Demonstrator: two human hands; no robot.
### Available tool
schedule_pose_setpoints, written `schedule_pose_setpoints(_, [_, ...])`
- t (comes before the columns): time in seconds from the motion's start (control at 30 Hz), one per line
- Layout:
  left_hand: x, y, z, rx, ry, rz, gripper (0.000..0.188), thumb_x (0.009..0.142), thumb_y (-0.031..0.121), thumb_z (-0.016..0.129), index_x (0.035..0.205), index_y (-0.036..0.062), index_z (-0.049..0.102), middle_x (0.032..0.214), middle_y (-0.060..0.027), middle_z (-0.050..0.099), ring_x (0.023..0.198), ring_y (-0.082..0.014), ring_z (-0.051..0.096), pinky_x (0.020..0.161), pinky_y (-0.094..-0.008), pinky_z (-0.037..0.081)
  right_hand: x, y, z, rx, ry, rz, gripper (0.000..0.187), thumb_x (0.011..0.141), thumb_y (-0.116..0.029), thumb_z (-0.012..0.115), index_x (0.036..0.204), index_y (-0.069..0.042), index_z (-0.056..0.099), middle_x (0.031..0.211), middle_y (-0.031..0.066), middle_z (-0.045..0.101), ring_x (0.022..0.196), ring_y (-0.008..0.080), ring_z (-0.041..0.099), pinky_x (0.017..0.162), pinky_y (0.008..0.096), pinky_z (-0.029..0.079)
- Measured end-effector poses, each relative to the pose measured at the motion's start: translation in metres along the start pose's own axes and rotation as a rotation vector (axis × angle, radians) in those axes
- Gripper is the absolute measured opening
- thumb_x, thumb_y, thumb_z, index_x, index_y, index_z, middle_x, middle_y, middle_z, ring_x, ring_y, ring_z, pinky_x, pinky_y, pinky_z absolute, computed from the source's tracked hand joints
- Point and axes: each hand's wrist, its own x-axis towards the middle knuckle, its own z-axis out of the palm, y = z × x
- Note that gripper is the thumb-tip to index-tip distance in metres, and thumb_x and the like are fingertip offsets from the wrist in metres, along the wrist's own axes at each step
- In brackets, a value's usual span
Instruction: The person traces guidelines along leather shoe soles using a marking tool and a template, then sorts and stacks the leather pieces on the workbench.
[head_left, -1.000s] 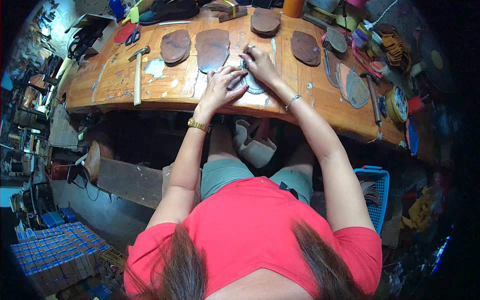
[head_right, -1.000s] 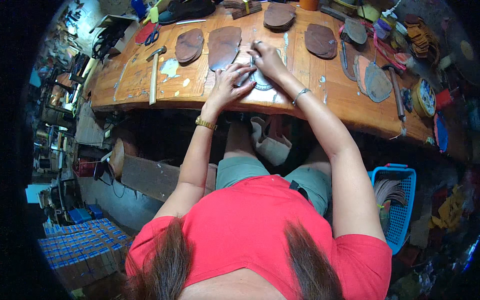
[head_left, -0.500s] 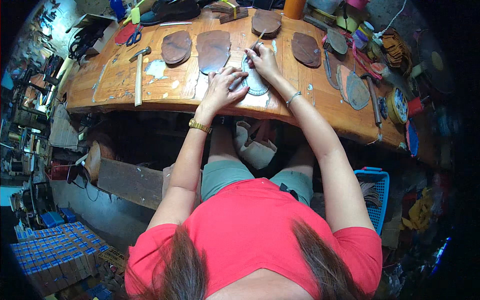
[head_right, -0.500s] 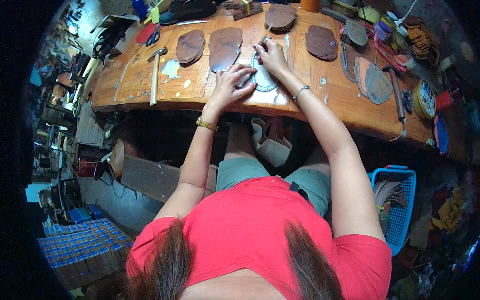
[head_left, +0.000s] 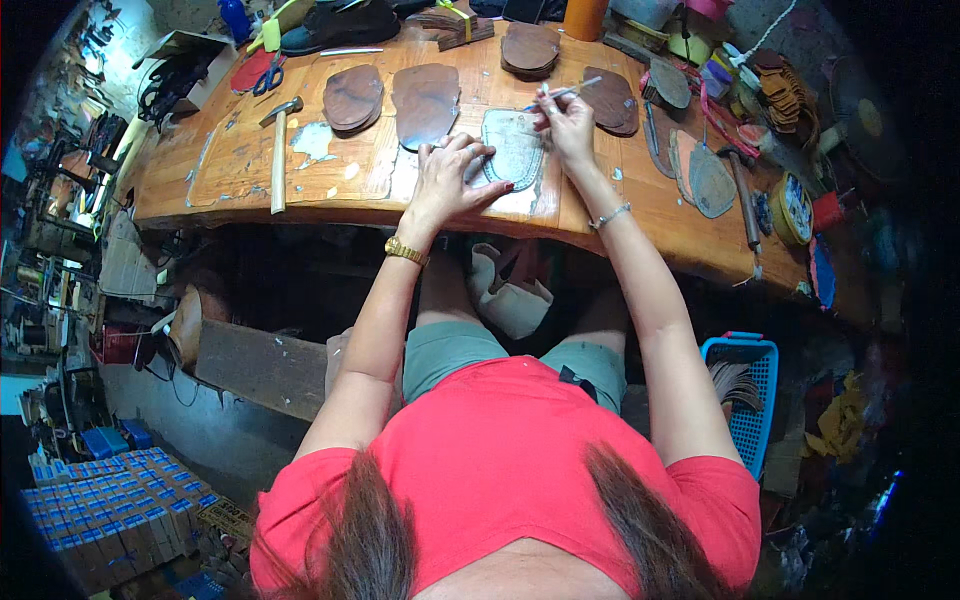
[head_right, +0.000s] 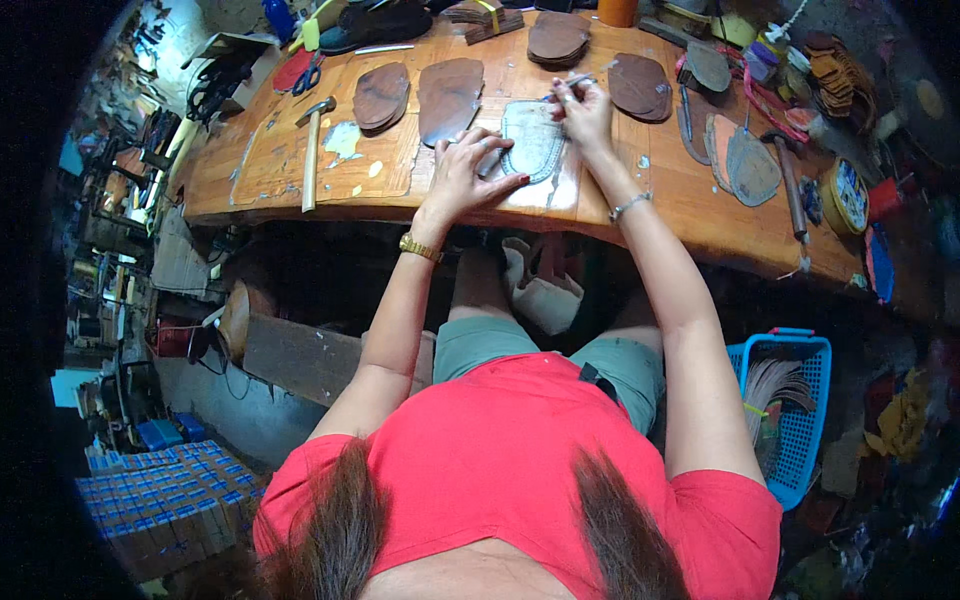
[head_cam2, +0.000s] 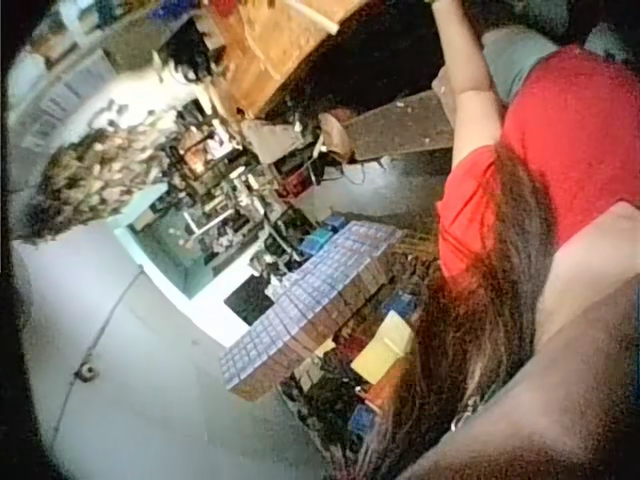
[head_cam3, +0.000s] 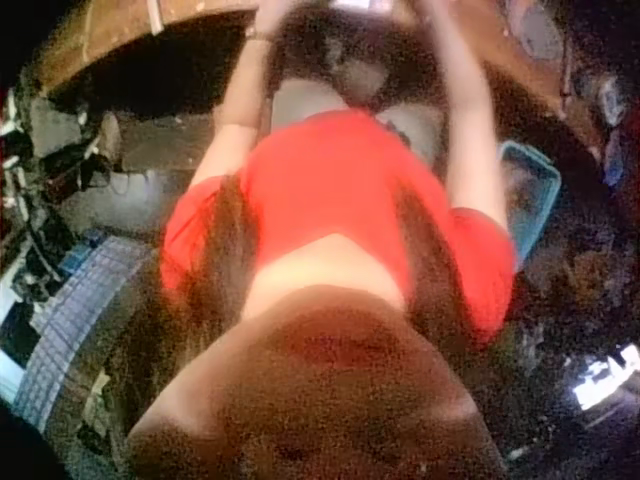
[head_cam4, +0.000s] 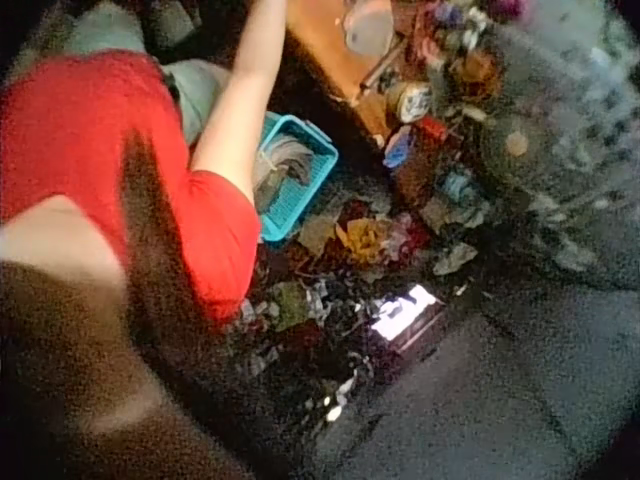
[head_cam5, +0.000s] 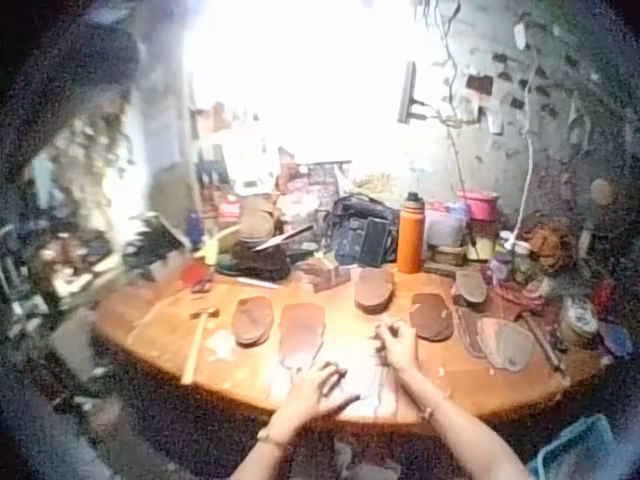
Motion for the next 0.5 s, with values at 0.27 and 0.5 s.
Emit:
schedule_pose_setpoints(0.27, [-0.001, 0.0, -0.002, 0.016, 0.013, 0.001, 0.058, 0.072, 0.058, 0.077, 0.108, 0.0124, 0.074, 0.109, -0.0064, 0.066, 0.102, -0.0257, 0.063, 0.089, -0.0433, 0.034, -0.046, -0.023, -0.034, -0.27, -0.051, -0.017, 0.025, 0.103, -0.021, 0.06, 0.088, -0.002, 0.067, 0.07, 0.0008, 0.064, 0.058, 0.0056, 0.058, 0.05, 0.024, 0.049])
schedule_pose_setpoints(0.5, [0.001, 0.004, -0.001, 0.002, 0.002, -0.014, 0.06, 0.071, 0.059, 0.078, 0.108, 0.0118, 0.074, 0.108, -0.0059, 0.066, 0.1, -0.0255, 0.063, 0.088, -0.0434, 0.034, -0.046, -0.026, -0.034, -0.363, -0.083, -0.053, 0.022, 0.102, -0.014, 0.059, 0.091, 0.003, 0.066, 0.073, 0.0033, 0.065, 0.06, 0.0071, 0.061, 0.053, 0.0257, 0.051])
